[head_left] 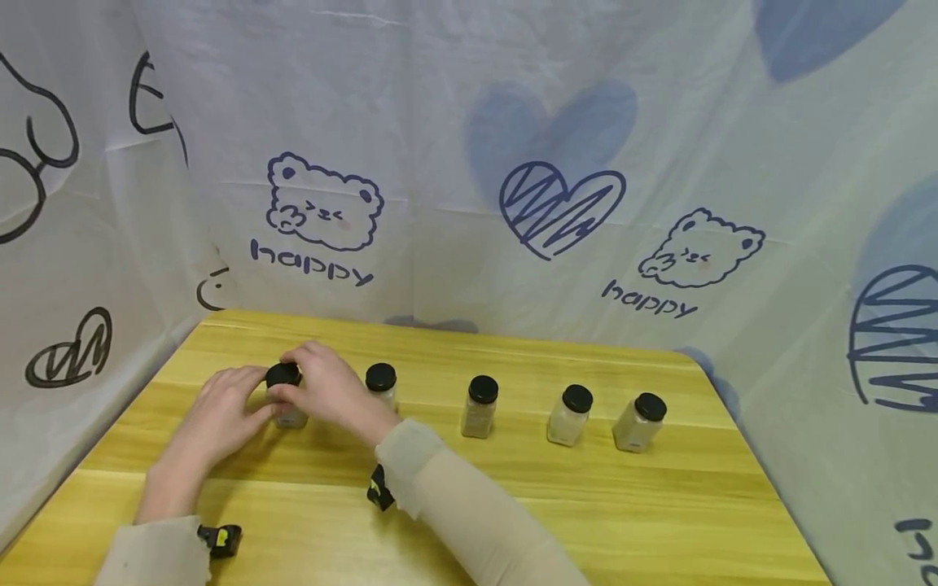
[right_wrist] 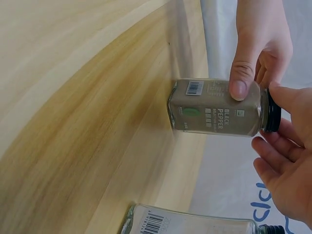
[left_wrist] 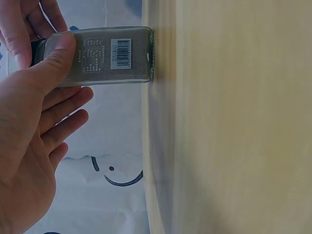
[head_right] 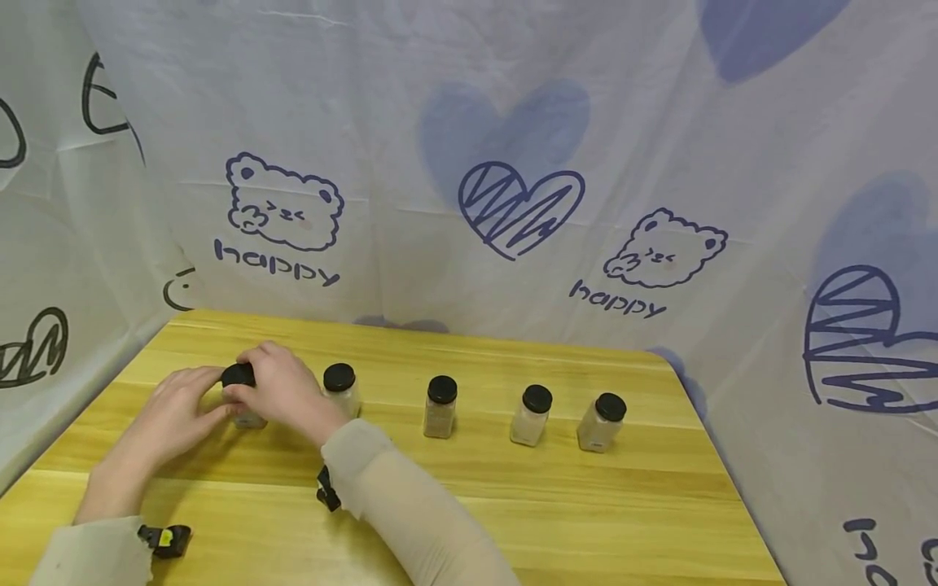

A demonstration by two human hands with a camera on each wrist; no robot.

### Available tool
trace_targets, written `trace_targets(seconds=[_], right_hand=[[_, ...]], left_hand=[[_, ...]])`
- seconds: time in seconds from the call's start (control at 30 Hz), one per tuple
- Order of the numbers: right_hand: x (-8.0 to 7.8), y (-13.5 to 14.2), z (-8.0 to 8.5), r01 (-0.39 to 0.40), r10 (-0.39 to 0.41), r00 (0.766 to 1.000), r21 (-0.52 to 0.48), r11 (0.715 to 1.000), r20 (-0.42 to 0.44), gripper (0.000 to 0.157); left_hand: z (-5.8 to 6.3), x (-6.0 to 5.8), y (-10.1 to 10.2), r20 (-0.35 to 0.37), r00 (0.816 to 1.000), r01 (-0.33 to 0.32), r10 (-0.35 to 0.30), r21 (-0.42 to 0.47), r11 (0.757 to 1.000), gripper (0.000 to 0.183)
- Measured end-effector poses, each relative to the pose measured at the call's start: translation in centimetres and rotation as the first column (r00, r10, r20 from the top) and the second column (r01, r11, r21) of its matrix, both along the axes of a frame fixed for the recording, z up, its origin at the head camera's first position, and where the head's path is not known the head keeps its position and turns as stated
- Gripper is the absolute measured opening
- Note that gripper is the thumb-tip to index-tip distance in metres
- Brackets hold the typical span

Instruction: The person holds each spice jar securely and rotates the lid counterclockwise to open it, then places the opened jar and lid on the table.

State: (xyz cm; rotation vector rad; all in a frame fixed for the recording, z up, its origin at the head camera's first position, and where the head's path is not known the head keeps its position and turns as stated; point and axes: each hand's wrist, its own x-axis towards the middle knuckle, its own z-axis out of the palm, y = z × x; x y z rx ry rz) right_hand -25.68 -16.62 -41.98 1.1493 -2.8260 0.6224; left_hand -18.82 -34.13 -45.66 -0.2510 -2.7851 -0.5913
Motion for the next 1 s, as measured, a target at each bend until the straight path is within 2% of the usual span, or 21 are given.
trace_targets(seconds=[0.23,0.4,0.53,0.63,0.7,0.8,0.9,1.0], right_hand=[[-0.2,0.2,-0.1,-0.030,0.030,1.000,0.010,0.999,-0.006,0.050],[-0.4,0.4,0.2,-0.073,0.073,0.997,0.026,0.997,0.030,0.048],[-0.7,0.6,0.5,-0.152,0.150,0.988,0.055,0.987,0.046,0.046],[-0.9,0.7,0.6,-0.222,0.219,0.975,0.079,0.972,0.037,0.046],[-0.9,0.7,0.5,-0.239,0.237,0.971,0.076,0.968,0.039,0.047],[-0.7,0.7,0.2,-0.203,0.201,0.978,0.033,0.979,0.047,0.051],[-0.2,0.5,-0.2,-0.109,0.111,0.992,-0.037,0.993,0.055,0.054],[0.1,0.2,-0.5,-0.026,0.030,0.999,-0.080,0.996,0.040,0.053]], left_hand=[[-0.1,0.1,0.1,-0.017,1.000,0.016,-0.016,0.004,1.000,0.055],[0.1,0.2,0.3,0.010,1.000,0.009,-0.009,0.024,1.000,0.057],[0.2,0.1,0.3,0.027,1.000,0.003,-0.004,0.026,1.000,0.057],[0.2,0.0,0.2,0.022,1.000,0.008,-0.008,0.014,1.000,0.057],[0.1,0.0,0.1,0.008,1.000,0.010,-0.010,0.004,1.000,0.056],[0.0,0.0,0.1,-0.017,1.000,0.015,-0.015,-0.007,1.000,0.053],[-0.1,0.0,0.2,-0.037,0.999,0.021,-0.022,-0.012,1.000,0.048],[-0.2,0.0,0.3,-0.036,0.999,0.022,-0.022,-0.005,1.000,0.046]])
